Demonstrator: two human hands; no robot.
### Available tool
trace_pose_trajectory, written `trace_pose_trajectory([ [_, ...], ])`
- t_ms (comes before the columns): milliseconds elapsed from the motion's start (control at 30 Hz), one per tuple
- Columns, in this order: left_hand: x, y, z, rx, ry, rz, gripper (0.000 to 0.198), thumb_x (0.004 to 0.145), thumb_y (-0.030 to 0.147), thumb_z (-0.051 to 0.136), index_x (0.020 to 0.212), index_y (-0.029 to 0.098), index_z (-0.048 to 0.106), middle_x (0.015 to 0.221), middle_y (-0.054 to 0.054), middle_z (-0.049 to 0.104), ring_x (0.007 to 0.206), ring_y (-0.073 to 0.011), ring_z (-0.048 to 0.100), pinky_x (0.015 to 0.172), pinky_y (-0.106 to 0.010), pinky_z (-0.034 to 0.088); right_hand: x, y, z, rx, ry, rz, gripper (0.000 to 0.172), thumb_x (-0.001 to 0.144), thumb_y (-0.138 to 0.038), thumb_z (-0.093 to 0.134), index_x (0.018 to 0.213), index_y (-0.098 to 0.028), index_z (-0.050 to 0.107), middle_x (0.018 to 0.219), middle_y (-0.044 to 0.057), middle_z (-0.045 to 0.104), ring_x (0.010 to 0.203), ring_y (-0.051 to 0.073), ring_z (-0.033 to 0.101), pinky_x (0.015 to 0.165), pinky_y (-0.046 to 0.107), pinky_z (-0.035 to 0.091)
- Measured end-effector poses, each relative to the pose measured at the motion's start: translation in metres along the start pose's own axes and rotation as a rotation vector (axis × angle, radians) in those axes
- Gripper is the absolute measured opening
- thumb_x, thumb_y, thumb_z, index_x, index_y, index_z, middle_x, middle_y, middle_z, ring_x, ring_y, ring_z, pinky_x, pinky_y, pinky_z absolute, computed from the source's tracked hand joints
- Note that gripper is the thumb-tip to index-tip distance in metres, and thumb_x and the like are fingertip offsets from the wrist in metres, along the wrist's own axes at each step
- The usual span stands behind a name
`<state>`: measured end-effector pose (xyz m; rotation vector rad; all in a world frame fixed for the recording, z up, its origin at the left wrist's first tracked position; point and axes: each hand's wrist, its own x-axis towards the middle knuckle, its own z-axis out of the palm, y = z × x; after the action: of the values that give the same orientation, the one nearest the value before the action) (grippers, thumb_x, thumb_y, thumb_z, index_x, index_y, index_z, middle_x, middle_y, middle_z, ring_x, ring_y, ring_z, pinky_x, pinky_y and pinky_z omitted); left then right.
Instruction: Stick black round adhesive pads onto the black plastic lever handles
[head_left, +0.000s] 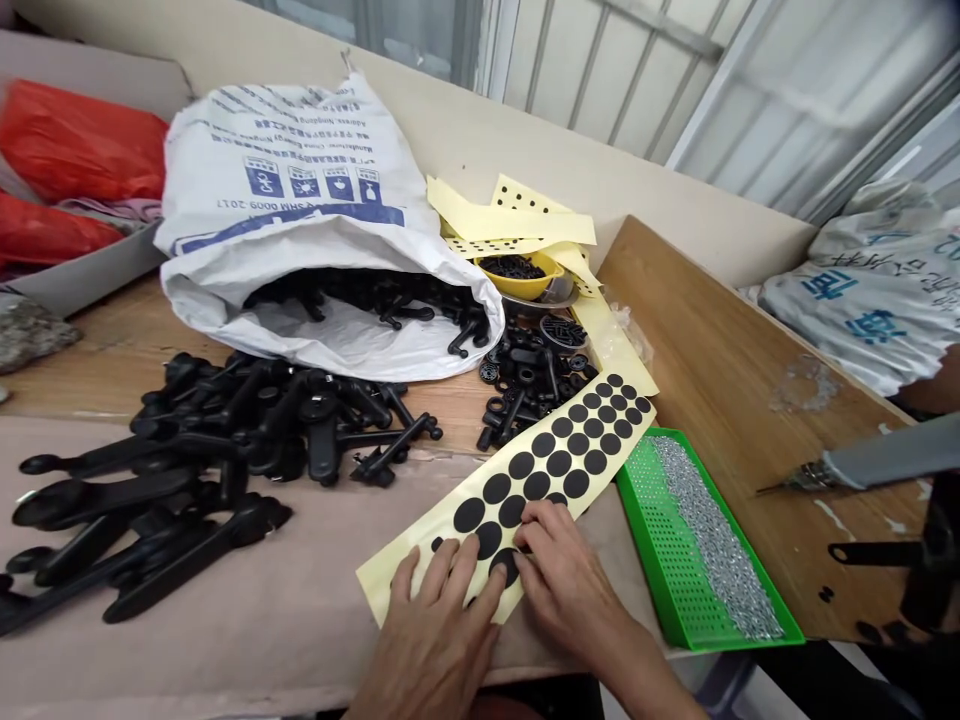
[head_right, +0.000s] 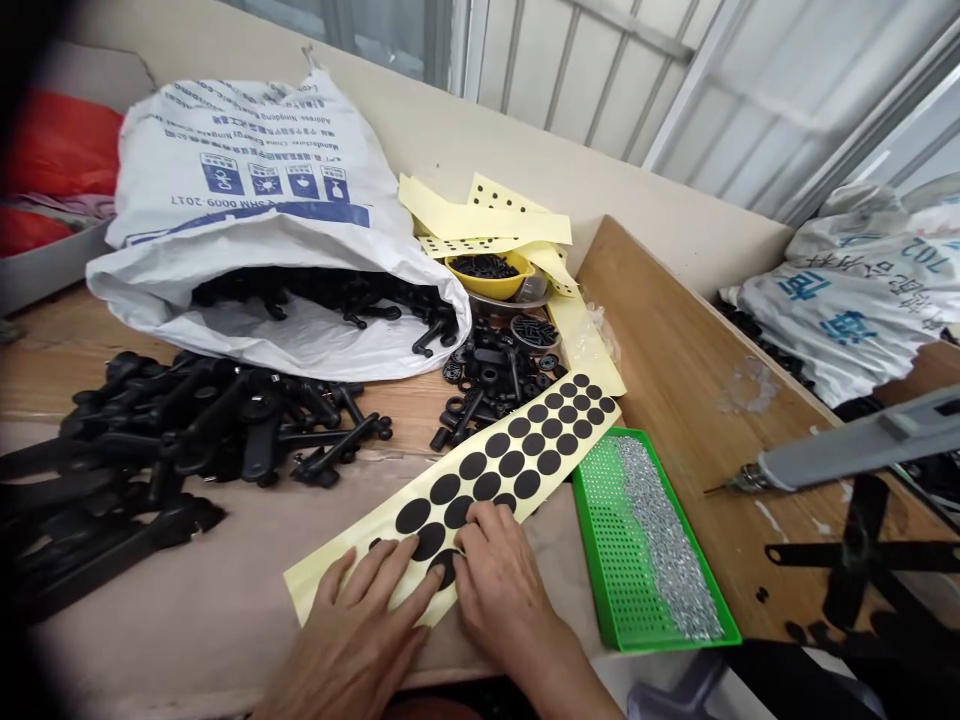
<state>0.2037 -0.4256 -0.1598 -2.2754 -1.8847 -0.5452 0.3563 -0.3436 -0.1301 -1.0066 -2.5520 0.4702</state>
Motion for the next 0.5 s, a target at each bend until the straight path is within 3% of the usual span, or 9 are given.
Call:
trace_pose_trajectory([
  [133,-0.003,0.000,0.002,-0.005,0.007,0.009,0.027,0.084,0.037,0.052,0.110,0.032,0.059,0.117,-0.006,0.063,0.104,-0.0267,0.055,0.091,-0.047,0.027,0.001,-0.001,0.003,-0.067,-0.031,0.004,0.017,0.080,-0.003,0.038,0.076,-0.018,0.046,0.091,0.008,0.051,0.080,0.021,0.044,0.069,0.036,0.040],
  [500,-0.008,0.003,0.007,-0.033,-0.007,-0.019,0.025,0.083,0.036,0.053,0.107,0.031,0.060,0.121,-0.007,0.061,0.106,-0.0282,0.052,0.094,-0.051,0.025,-0.007,-0.011,0.001,0.073,-0.037,-0.020,0.018,0.078,-0.002,0.042,0.075,-0.020,0.043,0.080,0.003,0.052,0.079,0.019,0.045,0.071,0.033,0.039],
])
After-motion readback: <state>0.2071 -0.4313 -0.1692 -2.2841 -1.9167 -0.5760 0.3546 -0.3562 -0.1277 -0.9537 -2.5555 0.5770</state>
